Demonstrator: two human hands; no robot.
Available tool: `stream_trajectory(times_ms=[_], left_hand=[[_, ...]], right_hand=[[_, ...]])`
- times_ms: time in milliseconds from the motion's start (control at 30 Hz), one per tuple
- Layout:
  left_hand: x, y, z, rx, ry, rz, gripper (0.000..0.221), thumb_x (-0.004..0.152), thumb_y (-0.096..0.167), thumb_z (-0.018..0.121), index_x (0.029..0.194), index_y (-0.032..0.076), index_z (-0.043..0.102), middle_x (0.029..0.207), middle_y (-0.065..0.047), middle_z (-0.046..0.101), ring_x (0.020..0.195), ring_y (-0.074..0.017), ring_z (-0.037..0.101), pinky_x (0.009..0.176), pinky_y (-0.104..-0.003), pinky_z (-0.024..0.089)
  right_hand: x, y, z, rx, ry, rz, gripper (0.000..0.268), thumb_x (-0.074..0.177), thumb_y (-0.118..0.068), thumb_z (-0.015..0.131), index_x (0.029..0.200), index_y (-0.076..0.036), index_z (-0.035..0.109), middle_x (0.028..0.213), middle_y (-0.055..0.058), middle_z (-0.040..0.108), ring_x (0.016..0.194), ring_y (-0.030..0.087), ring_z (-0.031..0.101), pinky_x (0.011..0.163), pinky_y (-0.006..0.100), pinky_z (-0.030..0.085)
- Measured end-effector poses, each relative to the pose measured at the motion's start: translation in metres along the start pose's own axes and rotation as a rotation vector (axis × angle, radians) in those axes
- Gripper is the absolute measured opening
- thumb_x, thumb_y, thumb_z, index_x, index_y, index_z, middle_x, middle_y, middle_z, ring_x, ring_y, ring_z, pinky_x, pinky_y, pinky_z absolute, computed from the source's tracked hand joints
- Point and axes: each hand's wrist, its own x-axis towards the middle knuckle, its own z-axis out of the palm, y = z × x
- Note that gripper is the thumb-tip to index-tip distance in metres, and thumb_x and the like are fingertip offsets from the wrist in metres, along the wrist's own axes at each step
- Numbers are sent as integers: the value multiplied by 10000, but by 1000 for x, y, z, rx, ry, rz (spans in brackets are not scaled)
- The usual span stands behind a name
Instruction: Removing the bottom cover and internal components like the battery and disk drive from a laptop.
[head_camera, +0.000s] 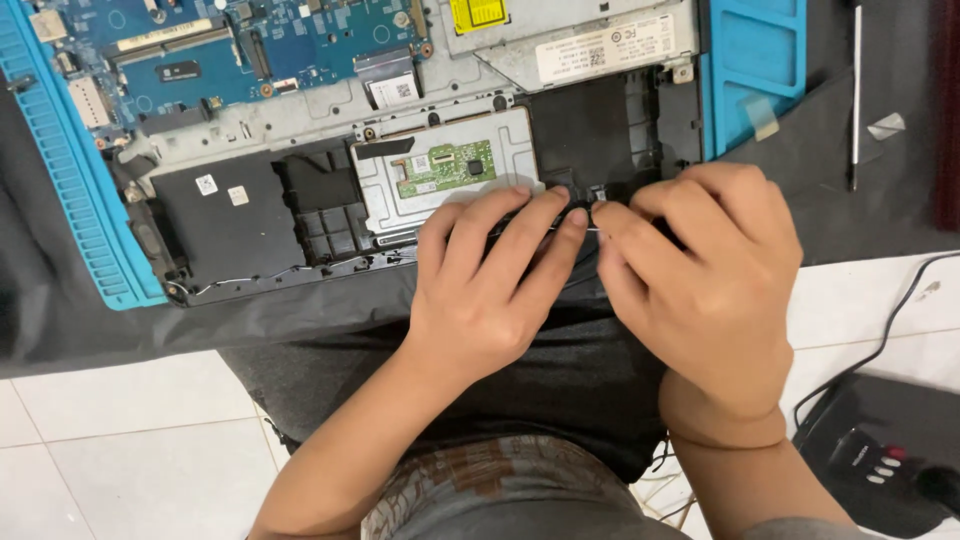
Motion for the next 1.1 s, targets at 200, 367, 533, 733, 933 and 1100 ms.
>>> stream_trajectory(times_ms=[200,367,533,733,933,1100], left_hand=[[-6,0,-1,70,-6,10,227,1002,132,709,1215,61,740,1372,-76,642,1251,-272,589,1059,-444,437],[-34,0,-10,160,-56,-22,336,1033,264,705,1336,121,712,1476,-95,589,1315,-288,555,1121,-468,369],[-51,-1,-7,199,-112,-91,423,1065,393,690,1429,177,697,1535,-115,549,1370,-317,523,1192,-480,298],[-67,-6,-6,191,-106,-90,475,1047,404,652,1445,147,688,1564,-114,528,1431,-340,483,1237,-528,241],[-88,-2,1,289,-93,-22,477,1071,417,668,1434,108,687,1568,-47,540,1445,-284,481,1241,-553,222],[-94,1,11,205,-50,-41,427,1071,354,623,1449,170,690,1571,-71,541,1465,-275,464,1243,-534,198]], right_hand=[[-1,5,6,24,-35,-44,211,727,-55,860,900,-33,742,804,56,628,767,269,577,651,388,425],[-19,11,13,105,-25,-24,219,817,-47,861,984,-64,720,886,51,617,795,261,574,699,372,449],[-9,-3,17,100,-71,-60,208,793,0,816,959,-76,715,892,47,643,826,271,599,679,372,460],[-10,-11,20,193,-62,-14,164,856,-1,817,970,-44,708,847,68,604,737,279,583,680,396,469],[-19,-13,30,149,-57,25,148,965,-7,813,976,-27,667,919,98,603,746,287,602,664,373,481],[-9,-20,28,151,-50,28,147,849,-20,860,921,-10,732,810,102,592,661,263,583,602,375,458]])
